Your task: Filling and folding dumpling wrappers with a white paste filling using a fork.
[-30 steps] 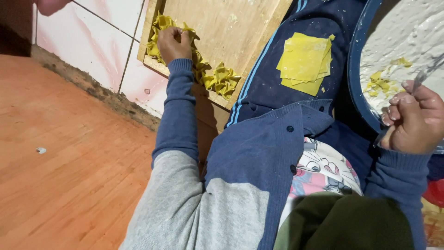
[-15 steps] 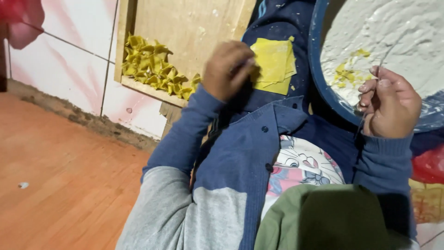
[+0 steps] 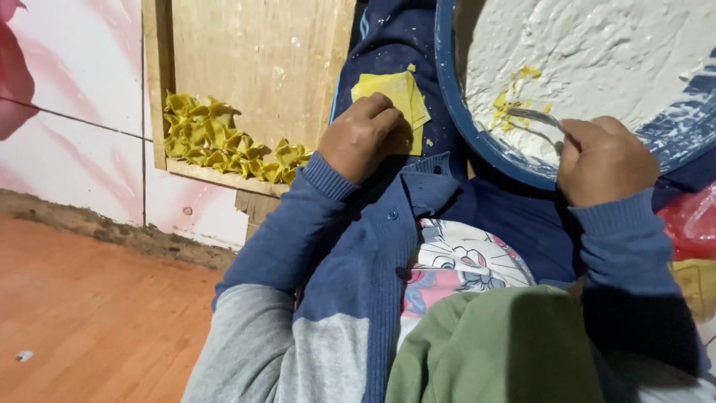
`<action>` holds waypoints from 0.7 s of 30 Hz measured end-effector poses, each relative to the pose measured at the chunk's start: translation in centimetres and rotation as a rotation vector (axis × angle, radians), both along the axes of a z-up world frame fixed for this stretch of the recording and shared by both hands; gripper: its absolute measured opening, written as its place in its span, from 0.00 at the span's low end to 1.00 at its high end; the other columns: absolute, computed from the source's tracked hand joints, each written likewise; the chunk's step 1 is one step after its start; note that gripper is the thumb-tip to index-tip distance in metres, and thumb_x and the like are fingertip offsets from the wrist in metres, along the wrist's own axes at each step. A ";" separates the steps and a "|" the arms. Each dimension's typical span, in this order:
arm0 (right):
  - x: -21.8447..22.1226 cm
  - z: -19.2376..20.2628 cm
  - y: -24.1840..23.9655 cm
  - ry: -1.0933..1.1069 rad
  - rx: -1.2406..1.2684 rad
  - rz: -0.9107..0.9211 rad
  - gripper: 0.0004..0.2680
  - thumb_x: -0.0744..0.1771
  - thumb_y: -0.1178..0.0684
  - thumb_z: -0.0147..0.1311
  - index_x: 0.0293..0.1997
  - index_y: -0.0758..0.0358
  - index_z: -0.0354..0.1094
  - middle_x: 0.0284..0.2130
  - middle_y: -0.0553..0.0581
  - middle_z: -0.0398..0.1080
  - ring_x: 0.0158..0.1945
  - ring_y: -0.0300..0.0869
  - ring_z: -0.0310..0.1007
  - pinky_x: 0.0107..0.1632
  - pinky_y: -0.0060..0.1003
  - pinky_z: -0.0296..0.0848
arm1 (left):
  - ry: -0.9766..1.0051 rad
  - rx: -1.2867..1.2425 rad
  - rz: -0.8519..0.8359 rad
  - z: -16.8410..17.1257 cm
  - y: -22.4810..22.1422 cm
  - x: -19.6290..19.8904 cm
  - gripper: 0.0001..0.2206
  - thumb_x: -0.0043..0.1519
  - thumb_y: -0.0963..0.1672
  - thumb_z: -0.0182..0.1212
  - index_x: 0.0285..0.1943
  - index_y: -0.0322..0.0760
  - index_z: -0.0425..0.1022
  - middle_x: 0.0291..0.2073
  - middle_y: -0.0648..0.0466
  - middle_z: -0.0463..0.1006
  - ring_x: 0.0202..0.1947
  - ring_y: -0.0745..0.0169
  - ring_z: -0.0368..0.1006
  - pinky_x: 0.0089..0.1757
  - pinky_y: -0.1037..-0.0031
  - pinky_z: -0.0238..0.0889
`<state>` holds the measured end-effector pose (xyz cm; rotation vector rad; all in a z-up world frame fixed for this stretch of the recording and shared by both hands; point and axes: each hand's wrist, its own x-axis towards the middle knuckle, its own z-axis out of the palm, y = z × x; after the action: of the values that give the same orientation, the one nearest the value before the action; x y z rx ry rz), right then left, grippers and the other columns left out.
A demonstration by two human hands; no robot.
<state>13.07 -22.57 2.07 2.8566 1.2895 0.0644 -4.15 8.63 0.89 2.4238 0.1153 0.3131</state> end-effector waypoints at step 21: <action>1.1 1.1 0.7 0.015 -0.346 0.034 0.09 0.68 0.60 0.62 0.48 0.45 0.81 0.28 0.44 0.75 0.22 0.35 0.69 0.26 0.29 0.71 | -0.008 0.075 0.072 0.0 -0.3 0.2 0.03 0.57 0.38 0.67 0.38 0.35 0.80 0.36 0.52 0.77 0.31 0.56 0.74 0.34 0.71 0.69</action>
<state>14.19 -21.91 3.18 2.5471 1.2139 -0.1639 -3.95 8.34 0.86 2.4965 0.1908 0.3652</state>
